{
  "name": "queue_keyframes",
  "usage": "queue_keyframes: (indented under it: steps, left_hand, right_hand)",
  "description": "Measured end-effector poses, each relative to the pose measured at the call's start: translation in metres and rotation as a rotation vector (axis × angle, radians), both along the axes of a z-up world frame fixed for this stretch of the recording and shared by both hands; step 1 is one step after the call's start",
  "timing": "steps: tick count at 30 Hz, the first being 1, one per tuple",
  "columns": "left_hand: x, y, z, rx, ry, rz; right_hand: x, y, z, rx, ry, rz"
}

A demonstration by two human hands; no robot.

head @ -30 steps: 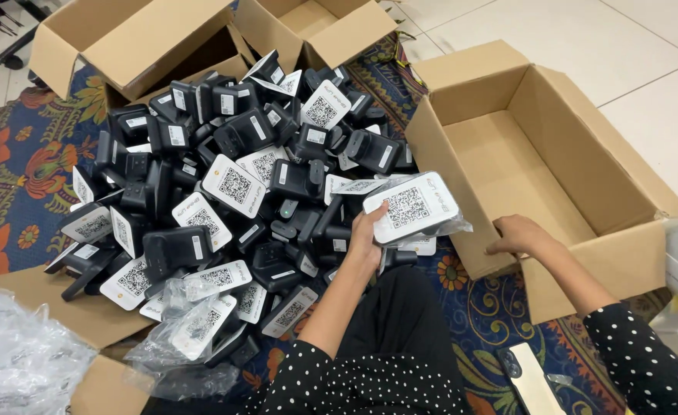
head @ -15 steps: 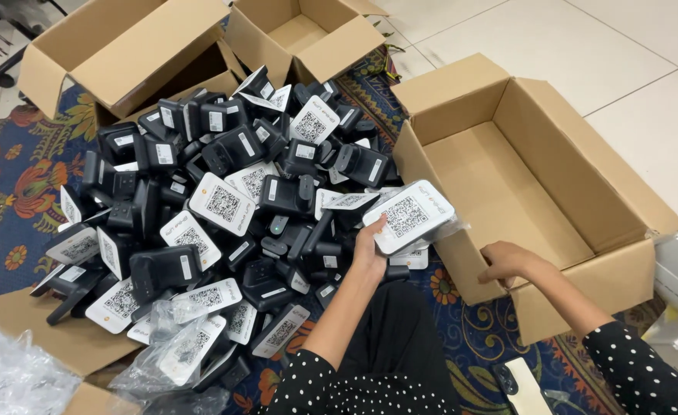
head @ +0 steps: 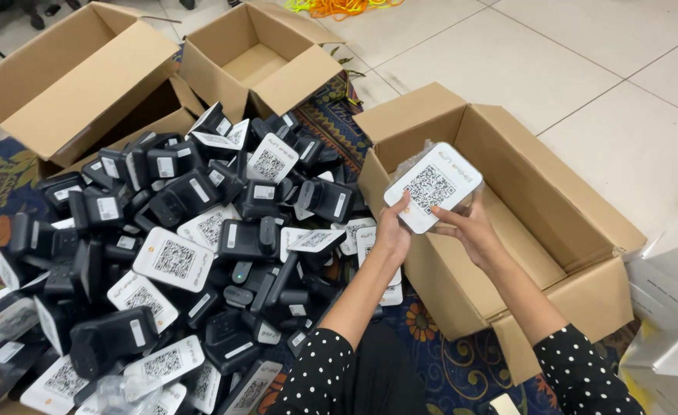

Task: The person packs small black electronic devices into plastic bags and places them into cardboard boxes.

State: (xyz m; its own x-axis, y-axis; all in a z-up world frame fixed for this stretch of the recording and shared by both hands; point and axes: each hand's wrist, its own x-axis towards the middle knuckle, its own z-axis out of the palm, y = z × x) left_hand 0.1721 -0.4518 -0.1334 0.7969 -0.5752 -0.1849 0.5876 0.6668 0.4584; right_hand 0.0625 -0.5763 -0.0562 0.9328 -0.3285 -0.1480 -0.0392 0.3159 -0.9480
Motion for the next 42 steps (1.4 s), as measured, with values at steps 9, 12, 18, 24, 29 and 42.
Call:
queue_keyframes:
  steps: [9,12,18,24,29,42]
  left_hand:
    - [0.123,-0.122,-0.144,0.686,-0.480,0.049]
    - [0.148,-0.165,-0.213,0.438,-0.700,0.013]
    - [0.148,-0.198,-0.261,0.809,-0.834,-0.215]
    - [0.162,-0.220,-0.301,1.143,-1.286,-0.386]
    - [0.146,-0.208,-0.258,1.238,-1.379,-0.476]
    - [0.078,-0.110,-0.032,1.063,-1.375,0.213]
  right_hand:
    - [0.085,-0.074,-0.070,-0.122,-0.087,-0.373]
    - [0.115,-0.097,-0.114,-0.271,-0.013,-0.511]
    - [0.152,-0.133,-0.223,-0.770,0.005,-0.648]
    - [0.186,-0.163,-0.313,-0.713,0.063,-0.764]
    - [0.203,-0.171,-0.327,-0.640,-0.026,-0.746]
    - [0.236,-0.170,-0.357,-0.219,-0.064,-0.589]
